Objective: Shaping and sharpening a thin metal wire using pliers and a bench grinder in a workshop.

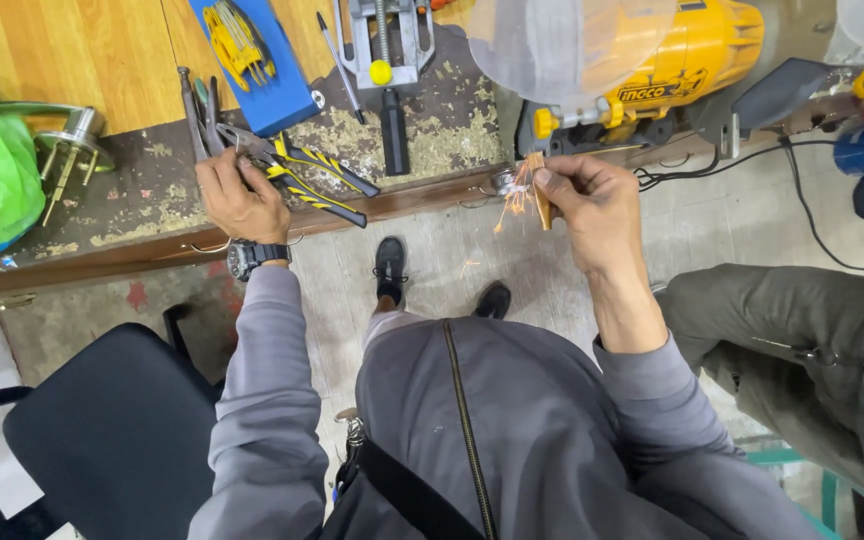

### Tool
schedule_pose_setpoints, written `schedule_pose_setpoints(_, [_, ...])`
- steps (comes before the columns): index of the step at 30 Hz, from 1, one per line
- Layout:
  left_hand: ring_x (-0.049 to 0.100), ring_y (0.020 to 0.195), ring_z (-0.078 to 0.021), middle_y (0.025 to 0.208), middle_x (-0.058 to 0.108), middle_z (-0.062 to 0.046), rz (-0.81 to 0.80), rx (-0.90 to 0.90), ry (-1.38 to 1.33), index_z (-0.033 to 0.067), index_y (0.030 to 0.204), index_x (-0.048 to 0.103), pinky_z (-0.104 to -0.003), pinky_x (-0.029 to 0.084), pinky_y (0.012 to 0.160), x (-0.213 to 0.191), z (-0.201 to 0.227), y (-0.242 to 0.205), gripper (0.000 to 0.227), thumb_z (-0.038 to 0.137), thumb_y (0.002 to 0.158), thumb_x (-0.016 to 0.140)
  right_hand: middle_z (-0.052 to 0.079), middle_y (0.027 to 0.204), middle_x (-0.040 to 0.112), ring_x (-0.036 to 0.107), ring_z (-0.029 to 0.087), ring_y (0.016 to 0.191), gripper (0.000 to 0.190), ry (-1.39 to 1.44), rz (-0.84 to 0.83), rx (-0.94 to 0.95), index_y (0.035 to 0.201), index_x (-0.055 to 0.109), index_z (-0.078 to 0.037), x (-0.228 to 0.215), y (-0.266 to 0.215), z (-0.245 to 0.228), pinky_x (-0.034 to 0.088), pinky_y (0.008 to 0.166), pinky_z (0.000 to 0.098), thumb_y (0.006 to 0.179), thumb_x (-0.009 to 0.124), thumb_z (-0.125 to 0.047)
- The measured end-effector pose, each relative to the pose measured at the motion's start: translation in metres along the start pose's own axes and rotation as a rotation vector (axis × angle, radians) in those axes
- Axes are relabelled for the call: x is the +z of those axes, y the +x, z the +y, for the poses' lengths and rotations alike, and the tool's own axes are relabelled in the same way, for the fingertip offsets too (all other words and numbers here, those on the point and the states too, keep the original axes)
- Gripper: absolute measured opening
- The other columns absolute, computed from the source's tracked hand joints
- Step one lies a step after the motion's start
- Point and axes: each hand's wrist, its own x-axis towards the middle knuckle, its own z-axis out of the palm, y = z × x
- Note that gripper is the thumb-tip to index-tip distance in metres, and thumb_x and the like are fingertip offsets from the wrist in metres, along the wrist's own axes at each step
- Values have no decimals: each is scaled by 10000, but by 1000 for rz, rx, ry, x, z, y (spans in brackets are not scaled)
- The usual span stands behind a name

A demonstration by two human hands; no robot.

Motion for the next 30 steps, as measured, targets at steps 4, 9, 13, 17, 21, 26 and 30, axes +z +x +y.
schedule_pose_setpoints(4, [661, 676, -278, 853, 585, -23, -6, 9, -5, 185, 1030, 705, -385, 565, 650, -2, 3, 2, 135, 203, 1004, 573, 131, 766, 665, 662, 125, 658, 150, 14, 24, -7, 1044, 748, 57, 2, 0, 0, 595, 565, 222, 942, 792, -45])
schedule_pose_setpoints(9, [662, 685, -261, 853, 586, -13, -1, 5, -26, 186, 1017, 712, -371, 565, 656, -1, 2, 1, 139, 205, 1002, 575, 148, 774, 668, 668, 135, 661, 151, 43, 29, -8, 1048, 753, 54, 5, -2, -4, 608, 565, 234, 949, 790, -53])
schedule_pose_setpoints(13, [667, 698, -265, 856, 589, -12, 0, -3, -48, 184, 1012, 711, -368, 564, 673, -2, 4, 2, 133, 197, 999, 579, 154, 790, 670, 671, 137, 673, 171, 44, 25, -12, 1063, 744, 66, 1, -1, 2, 619, 577, 245, 949, 797, -50])
schedule_pose_setpoints(17, [668, 697, -257, 868, 591, -10, -2, 3, -10, 191, 1025, 708, -364, 568, 677, 2, -3, -3, 136, 210, 999, 576, 163, 813, 680, 667, 139, 686, 157, 30, 23, -9, 1068, 743, 65, 1, -6, 0, 619, 589, 244, 957, 783, -38])
schedule_pose_setpoints(21, [670, 696, -276, 876, 597, -18, -18, 3, -4, 193, 1035, 702, -382, 566, 670, 2, -6, -5, 133, 214, 1004, 574, 147, 788, 664, 661, 133, 687, 145, 23, 16, -16, 1063, 748, 60, 0, -10, -3, 616, 590, 240, 956, 784, -32])
schedule_pose_setpoints(26, [669, 684, -269, 868, 598, -13, -16, -11, 0, 212, 1026, 710, -378, 567, 663, 3, -5, -4, 143, 227, 1003, 570, 145, 779, 662, 651, 131, 677, 139, 19, 13, -11, 1056, 755, 53, -2, -14, -3, 617, 583, 246, 954, 791, -34])
schedule_pose_setpoints(30, [674, 683, -268, 878, 608, -5, -9, -18, 22, 227, 1028, 712, -377, 570, 662, 4, -6, -6, 145, 245, 1005, 569, 141, 777, 658, 654, 129, 680, 156, 20, 13, -9, 1063, 748, 61, -3, -17, -3, 612, 586, 239, 952, 793, -39])
